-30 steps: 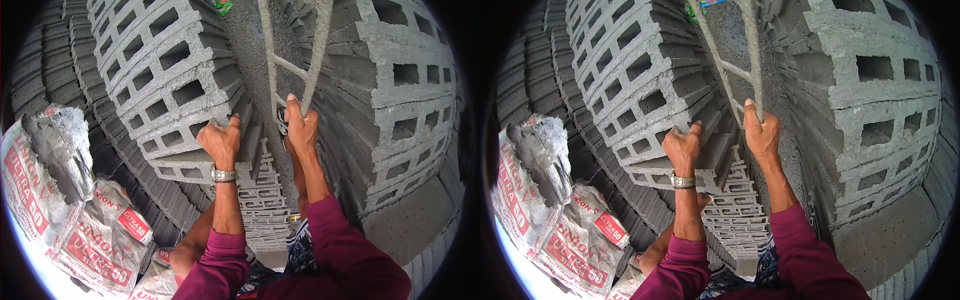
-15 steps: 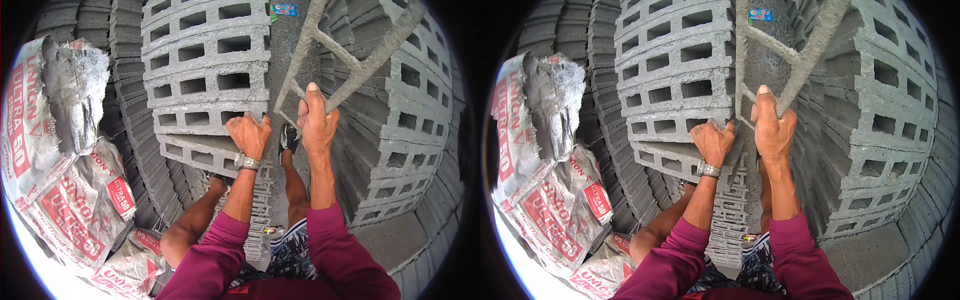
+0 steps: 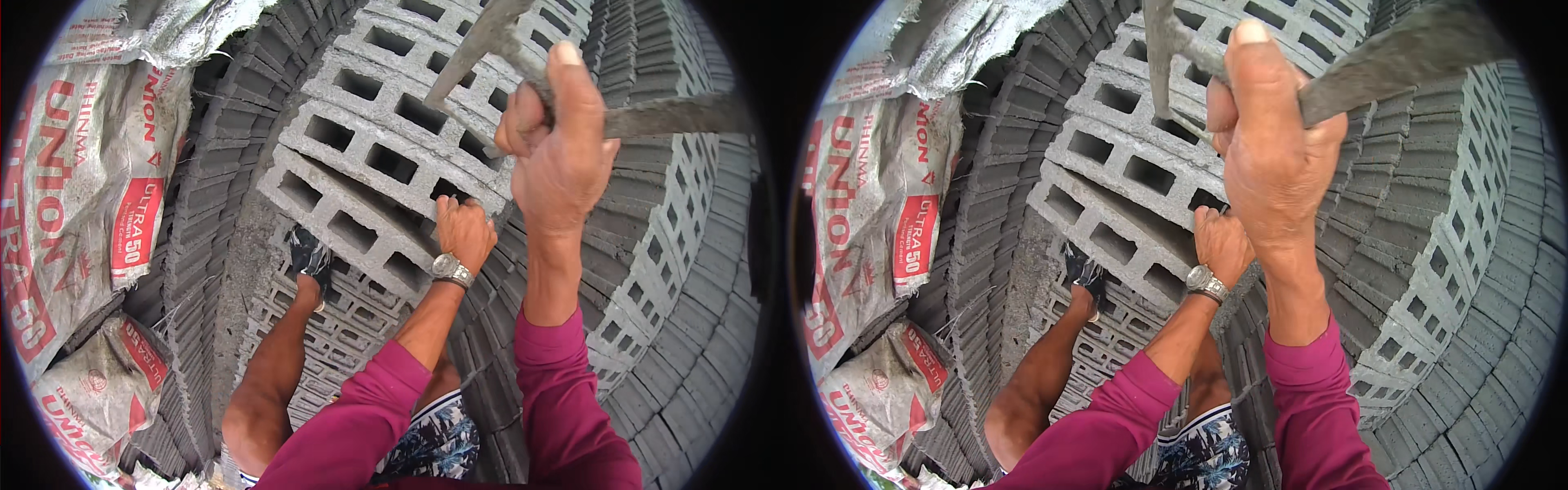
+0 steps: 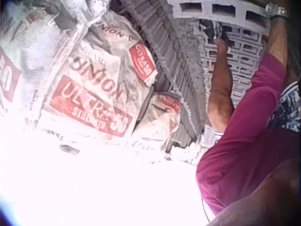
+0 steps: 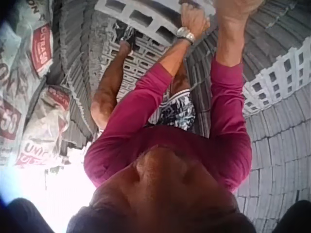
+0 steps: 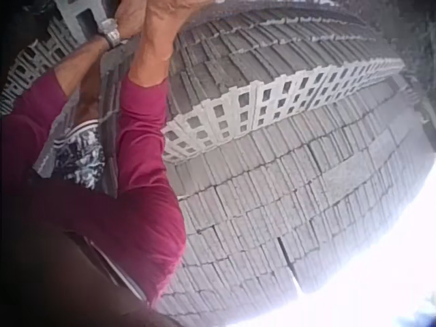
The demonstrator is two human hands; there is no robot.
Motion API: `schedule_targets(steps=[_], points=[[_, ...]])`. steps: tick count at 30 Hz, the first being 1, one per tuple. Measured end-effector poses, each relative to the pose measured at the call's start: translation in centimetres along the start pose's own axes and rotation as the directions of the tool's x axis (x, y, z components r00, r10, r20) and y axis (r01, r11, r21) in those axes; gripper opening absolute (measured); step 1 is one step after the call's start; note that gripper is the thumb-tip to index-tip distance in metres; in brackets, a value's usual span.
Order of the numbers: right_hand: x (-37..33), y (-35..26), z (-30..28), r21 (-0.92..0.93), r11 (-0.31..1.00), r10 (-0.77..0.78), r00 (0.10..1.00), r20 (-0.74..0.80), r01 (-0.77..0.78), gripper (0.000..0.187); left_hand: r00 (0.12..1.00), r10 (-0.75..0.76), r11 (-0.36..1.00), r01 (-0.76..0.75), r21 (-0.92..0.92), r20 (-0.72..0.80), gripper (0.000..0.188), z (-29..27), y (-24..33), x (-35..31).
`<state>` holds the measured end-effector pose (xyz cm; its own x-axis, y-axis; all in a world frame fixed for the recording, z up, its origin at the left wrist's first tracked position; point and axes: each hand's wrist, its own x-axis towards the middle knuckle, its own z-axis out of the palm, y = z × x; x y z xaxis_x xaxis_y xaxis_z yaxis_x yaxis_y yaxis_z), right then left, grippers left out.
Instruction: The person stacks hollow concrete blocks onto existing piles, lifting them from the ground and placing them carefully onto the stacks.
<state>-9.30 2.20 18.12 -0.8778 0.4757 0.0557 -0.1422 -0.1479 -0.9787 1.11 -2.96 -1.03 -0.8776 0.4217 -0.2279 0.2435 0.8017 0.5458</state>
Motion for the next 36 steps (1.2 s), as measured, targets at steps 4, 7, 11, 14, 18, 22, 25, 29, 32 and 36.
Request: schedule_targets(steps=[4, 7, 11, 14, 18, 22, 25, 29, 32, 36], points=[[-1.1, 10.8, -2.2, -0.398, 0.903, 0.166, 0.986, -0.025, -0.162, 0.048, 0.999, 0.046, 0.999, -0.045, -0.014, 0.022, 0.025, -0.8, 1.1, 0.1], [-0.9, 10.8, -1.9, -0.407, 0.883, 0.209, 0.973, -0.102, -0.233, 0.049, 0.994, 0.060, 0.998, -0.061, -0.010, -0.093, 0.023, 0.2, 0.3, 0.1], [-0.8, 6.3, -3.1, -0.302, 0.944, 0.108, 0.990, -0.090, -0.131, 0.041, 1.000, 0.007, 1.000, -0.008, 0.029, 0.030, 0.032, -1.2, 0.7, -0.2], [-1.2, 2.3, -6.2, -0.132, 0.982, 0.109, 0.979, -0.172, -0.133, 0.044, 1.000, -0.006, 0.998, 0.004, 0.063, 0.025, 0.033, -1.2, 0.8, -0.4], [-5.8, 1.7, -13.6, -0.094, 0.964, 0.201, 0.915, -0.351, -0.247, 0.042, 0.999, 0.025, 0.990, -0.022, 0.138, -0.021, 0.033, -0.8, 1.1, 0.1], [-12.3, 3.4, -17.5, -0.106, 0.859, 0.337, 0.708, -0.620, -0.501, 0.046, 0.996, 0.043, 0.984, -0.028, 0.174, -0.081, 0.032, 0.1, 1.5, 0.6], [-16.9, 5.2, -18.7, 0.000, 0.818, 0.412, 0.585, -0.699, -0.575, 0.044, 0.992, 0.060, 0.973, -0.035, 0.226, -0.106, 0.034, 0.2, 1.2, 0.0], [-20.2, 7.4, -19.9, 0.023, 0.742, 0.449, 0.472, -0.759, -0.670, 0.046, 0.994, 0.091, 0.950, -0.068, 0.306, -0.063, 0.043, 0.7, 1.1, 0.6], [-19.7, 7.6, -20.1, -0.027, 0.680, 0.462, 0.457, -0.761, -0.732, 0.051, 0.998, 0.044, 0.924, -0.027, 0.381, -0.038, 0.045, 1.0, 0.9, 0.8], [-20.1, 7.9, -19.7, -0.009, 0.754, 0.428, 0.502, -0.751, -0.656, 0.049, 0.999, 0.025, 0.947, -0.011, 0.321, -0.037, 0.050, 0.4, 0.9, -0.4]])
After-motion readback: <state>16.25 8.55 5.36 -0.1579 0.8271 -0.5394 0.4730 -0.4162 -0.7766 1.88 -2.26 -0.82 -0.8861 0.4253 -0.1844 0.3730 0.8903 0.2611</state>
